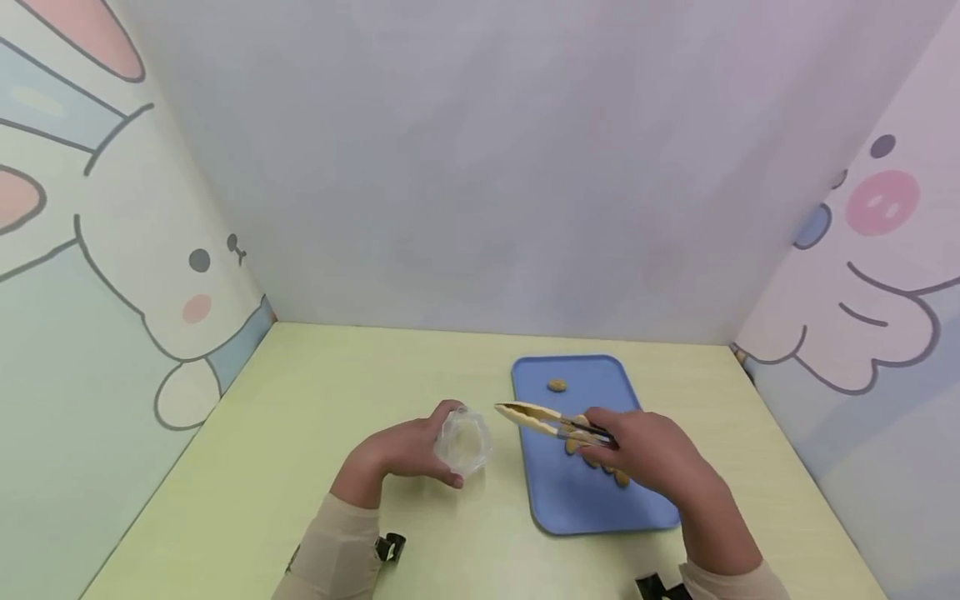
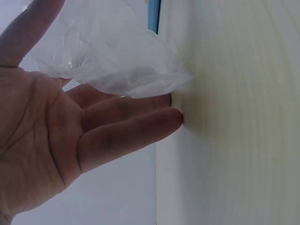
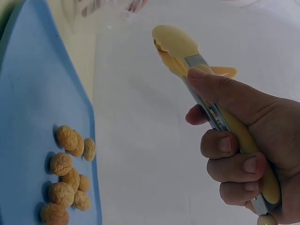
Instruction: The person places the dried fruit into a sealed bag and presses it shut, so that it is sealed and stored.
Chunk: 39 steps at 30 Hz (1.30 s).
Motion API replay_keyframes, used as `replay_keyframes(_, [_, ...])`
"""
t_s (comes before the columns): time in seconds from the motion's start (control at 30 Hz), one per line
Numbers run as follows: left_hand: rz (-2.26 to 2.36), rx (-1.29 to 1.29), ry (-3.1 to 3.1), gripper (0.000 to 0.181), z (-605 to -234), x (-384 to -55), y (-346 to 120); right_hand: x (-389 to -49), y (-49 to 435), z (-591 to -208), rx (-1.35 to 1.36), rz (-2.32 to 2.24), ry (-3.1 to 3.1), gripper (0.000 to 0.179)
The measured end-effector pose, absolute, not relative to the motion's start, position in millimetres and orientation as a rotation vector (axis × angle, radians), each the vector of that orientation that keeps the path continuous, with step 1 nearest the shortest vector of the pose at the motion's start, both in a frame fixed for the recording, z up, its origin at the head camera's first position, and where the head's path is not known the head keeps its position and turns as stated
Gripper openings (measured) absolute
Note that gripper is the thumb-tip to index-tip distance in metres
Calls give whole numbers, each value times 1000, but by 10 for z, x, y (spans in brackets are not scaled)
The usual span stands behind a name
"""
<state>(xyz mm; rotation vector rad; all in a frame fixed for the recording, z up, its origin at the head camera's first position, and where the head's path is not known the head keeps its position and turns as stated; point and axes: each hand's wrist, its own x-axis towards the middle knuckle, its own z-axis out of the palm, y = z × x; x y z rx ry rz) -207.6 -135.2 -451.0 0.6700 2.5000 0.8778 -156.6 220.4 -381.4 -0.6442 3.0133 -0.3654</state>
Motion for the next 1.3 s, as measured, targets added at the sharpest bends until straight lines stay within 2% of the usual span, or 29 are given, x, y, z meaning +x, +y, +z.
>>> replay_keyframes(0.5, [893, 684, 2486, 103, -4500, -2080, -1326, -1600, 1848, -3818, -892, -66, 3033, 27])
replay_keyframes(1.0, [890, 676, 2470, 103, -4493, -2067, -1313, -1631, 1620, -3791, -857, 69, 2940, 30])
replay_keyframes(1.3, [887, 676, 2465, 100, -4482, -2068, -1317, -1638, 1576, -3737, -798, 46, 2916, 43])
